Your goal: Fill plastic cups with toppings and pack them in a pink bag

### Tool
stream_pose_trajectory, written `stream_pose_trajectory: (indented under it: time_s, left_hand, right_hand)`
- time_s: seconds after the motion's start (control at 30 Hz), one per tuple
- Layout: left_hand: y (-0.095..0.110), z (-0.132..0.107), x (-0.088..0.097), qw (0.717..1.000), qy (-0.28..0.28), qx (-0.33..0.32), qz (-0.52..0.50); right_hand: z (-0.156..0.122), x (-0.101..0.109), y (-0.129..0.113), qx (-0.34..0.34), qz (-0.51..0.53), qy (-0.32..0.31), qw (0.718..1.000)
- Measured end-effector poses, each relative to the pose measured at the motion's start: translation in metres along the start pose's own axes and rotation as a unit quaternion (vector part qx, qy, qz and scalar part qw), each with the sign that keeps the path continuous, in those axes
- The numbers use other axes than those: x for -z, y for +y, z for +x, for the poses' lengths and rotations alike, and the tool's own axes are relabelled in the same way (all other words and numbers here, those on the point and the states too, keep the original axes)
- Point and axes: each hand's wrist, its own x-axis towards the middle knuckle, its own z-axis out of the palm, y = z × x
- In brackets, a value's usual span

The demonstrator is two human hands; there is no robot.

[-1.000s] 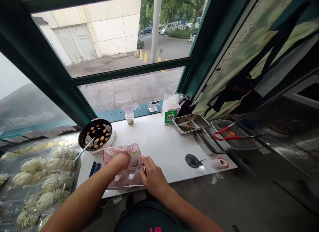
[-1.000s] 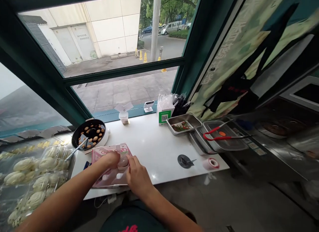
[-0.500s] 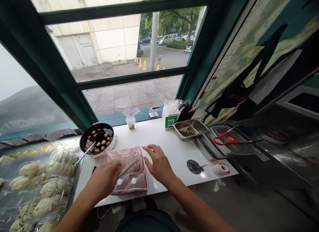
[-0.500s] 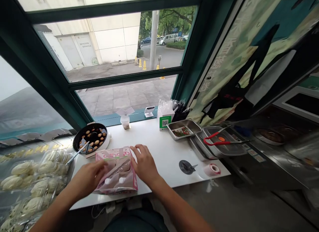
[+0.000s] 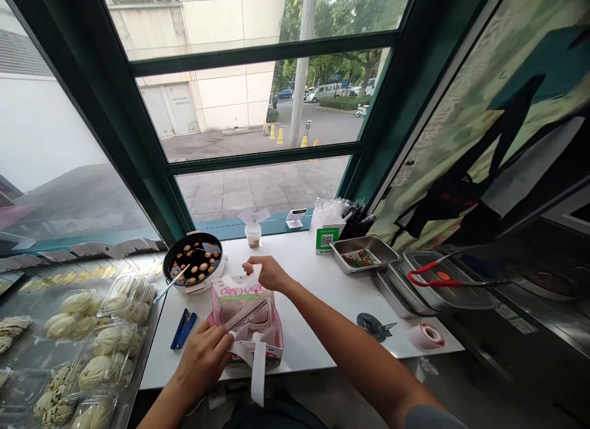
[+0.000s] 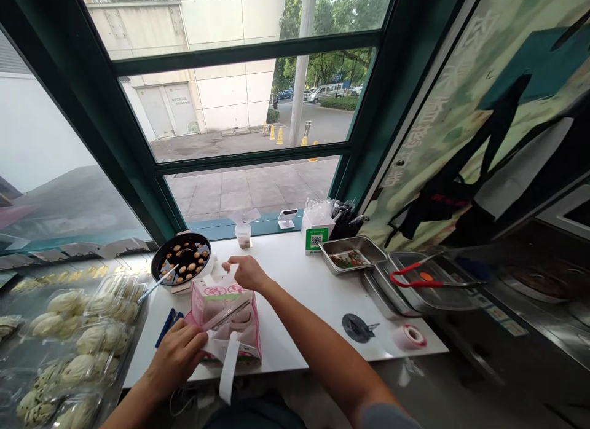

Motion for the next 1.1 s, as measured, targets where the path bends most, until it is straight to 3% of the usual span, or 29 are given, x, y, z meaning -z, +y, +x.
stream_pose_trajectory:
  time_s: [0.13, 0.2, 0.23, 0.3, 0.37, 0.43, 0.5, 0.53, 0.6, 0.67, 0.8, 0.9, 1.03, 1.1]
  left_hand:
    - [0.005, 0.021, 0.012, 0.982, 0.184, 0.022, -0.021]
    - [0.005, 0.042, 0.022, 0.98, 0.191, 0.056, -0.03]
    - [0.006, 0.054, 0.027, 0.984, 0.154, 0.067, -0.055]
    - [0.006, 0.079, 0.041, 0.985, 0.023, 0.086, -0.147]
    - [0.007, 0.103, 0.059, 0.952, -0.114, 0.123, -0.255]
    - [0.008, 0.126, 0.08, 0.896, -0.224, 0.163, -0.347]
    - [0.011, 0.148, 0.099, 0.847, -0.31, 0.167, -0.398]
    - [0.014, 0.159, 0.106, 0.837, -0.336, 0.158, -0.401]
    - [0.024, 0.18, 0.114, 0.854, -0.341, 0.141, -0.367]
    - [0.036, 0.202, 0.114, 0.888, -0.307, 0.133, -0.316]
    - [0.063, 0.25, 0.105, 0.914, -0.262, 0.125, -0.285]
    - [0.077, 0.291, 0.099, 0.924, -0.242, 0.099, -0.278]
    - [0.096, 0.337, 0.079, 0.936, -0.23, 0.077, -0.257]
    - [0.108, 0.353, 0.061, 0.942, -0.218, 0.083, -0.242]
  right_hand:
    - [-0.043, 0.009, -0.029, 0.027, 0.071, 0.013, 0.997]
    - [-0.067, 0.009, -0.047, 0.077, 0.095, 0.015, 0.992]
    - [-0.078, 0.009, -0.055, 0.108, 0.099, 0.021, 0.989]
    - [-0.099, 0.007, -0.063, 0.149, 0.112, 0.048, 0.981]
    - [-0.119, 0.001, -0.058, 0.126, 0.167, 0.111, 0.972]
    - [-0.14, -0.014, -0.037, 0.019, 0.257, 0.202, 0.945]
    - [-0.164, -0.04, -0.004, -0.132, 0.334, 0.274, 0.892]
    - [-0.178, -0.056, 0.014, -0.209, 0.354, 0.29, 0.864]
    - [-0.21, -0.093, 0.05, -0.312, 0.378, 0.258, 0.833]
    - [-0.242, -0.129, 0.078, -0.369, 0.394, 0.219, 0.813]
    - [-0.285, -0.171, 0.102, -0.449, 0.469, 0.149, 0.746]
    - [-0.289, -0.173, 0.111, -0.447, 0.505, 0.173, 0.718]
    - [-0.275, -0.153, 0.141, -0.371, 0.415, 0.314, 0.769]
    - [-0.267, -0.139, 0.167, -0.376, 0.365, 0.36, 0.772]
